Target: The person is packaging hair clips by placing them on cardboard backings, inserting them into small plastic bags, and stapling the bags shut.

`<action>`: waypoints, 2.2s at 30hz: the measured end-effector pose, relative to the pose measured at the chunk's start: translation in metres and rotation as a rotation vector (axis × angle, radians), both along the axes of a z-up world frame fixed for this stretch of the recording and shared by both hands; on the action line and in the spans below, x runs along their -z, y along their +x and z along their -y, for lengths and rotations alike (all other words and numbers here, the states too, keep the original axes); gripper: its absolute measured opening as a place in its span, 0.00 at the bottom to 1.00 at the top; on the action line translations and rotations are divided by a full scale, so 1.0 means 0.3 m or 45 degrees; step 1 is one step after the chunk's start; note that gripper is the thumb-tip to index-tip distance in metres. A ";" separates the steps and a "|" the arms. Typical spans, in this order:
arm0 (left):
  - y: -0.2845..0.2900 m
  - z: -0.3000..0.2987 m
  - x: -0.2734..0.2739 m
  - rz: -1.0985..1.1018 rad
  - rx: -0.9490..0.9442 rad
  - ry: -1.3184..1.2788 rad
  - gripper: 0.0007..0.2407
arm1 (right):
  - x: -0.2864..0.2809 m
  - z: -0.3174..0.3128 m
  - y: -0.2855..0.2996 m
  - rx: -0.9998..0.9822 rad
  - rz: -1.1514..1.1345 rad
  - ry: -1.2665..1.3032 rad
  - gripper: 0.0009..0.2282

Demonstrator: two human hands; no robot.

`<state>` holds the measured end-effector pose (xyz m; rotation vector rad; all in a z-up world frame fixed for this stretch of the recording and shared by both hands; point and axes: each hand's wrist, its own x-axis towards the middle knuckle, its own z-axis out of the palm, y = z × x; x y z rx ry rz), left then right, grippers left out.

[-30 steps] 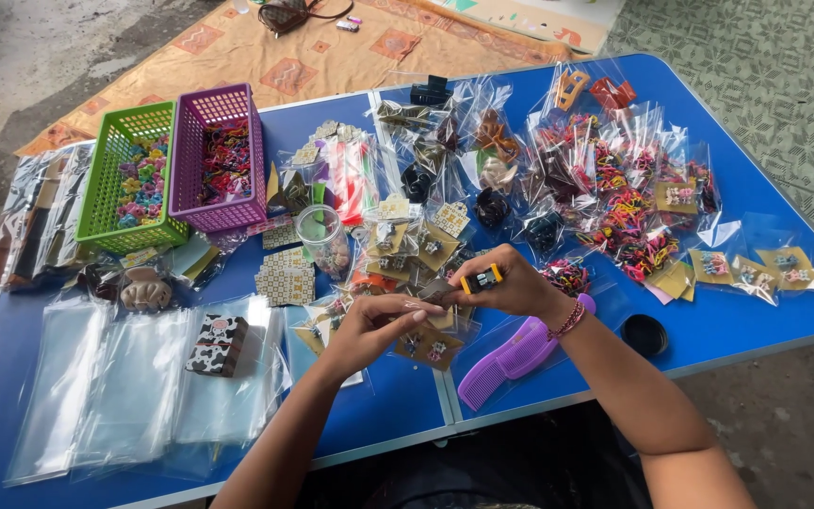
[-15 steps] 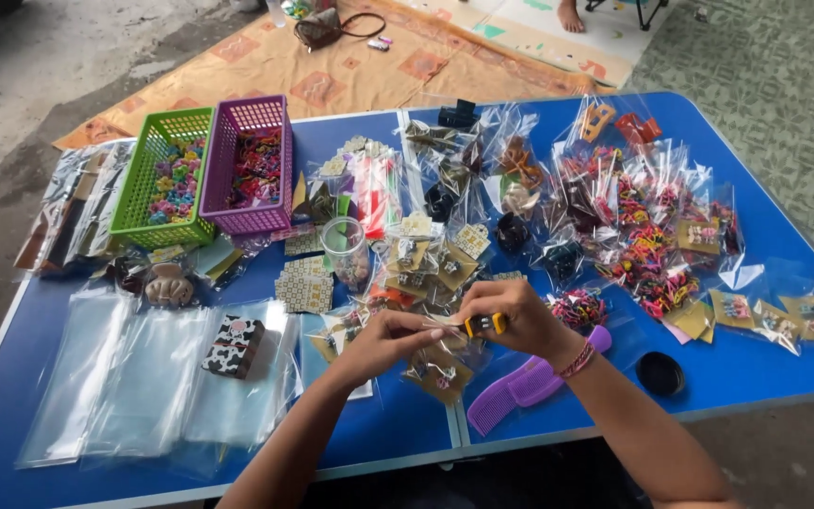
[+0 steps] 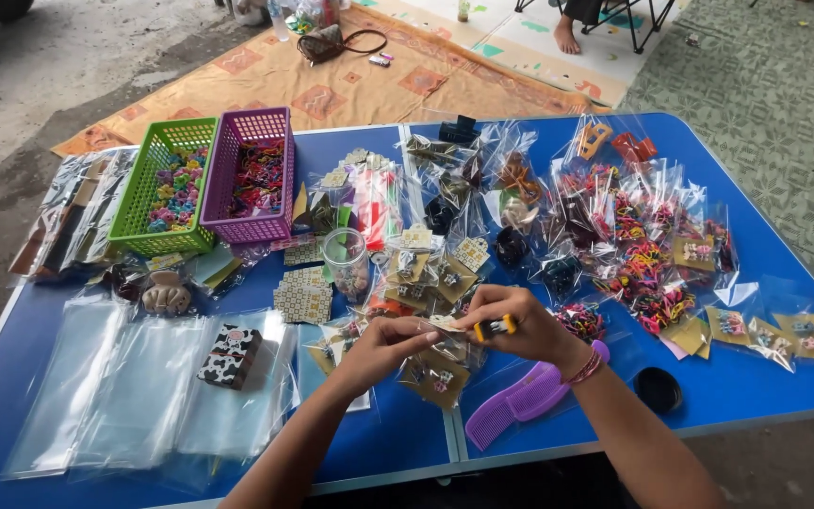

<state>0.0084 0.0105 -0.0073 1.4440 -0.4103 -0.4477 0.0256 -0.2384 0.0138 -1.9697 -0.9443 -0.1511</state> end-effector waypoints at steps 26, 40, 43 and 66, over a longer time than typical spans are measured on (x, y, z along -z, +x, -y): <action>-0.007 0.026 0.072 0.448 -0.383 0.015 0.09 | -0.002 -0.031 -0.007 0.092 -0.448 0.204 0.07; -0.003 0.029 0.080 0.323 -0.293 -0.110 0.11 | -0.008 -0.020 -0.013 0.066 -0.383 0.121 0.10; -0.001 0.028 0.076 0.320 -0.258 -0.105 0.10 | -0.006 -0.016 -0.013 0.025 -0.388 0.111 0.09; -0.001 0.027 0.052 0.306 -0.272 -0.080 0.11 | 0.006 -0.005 0.002 0.030 -0.371 0.163 0.10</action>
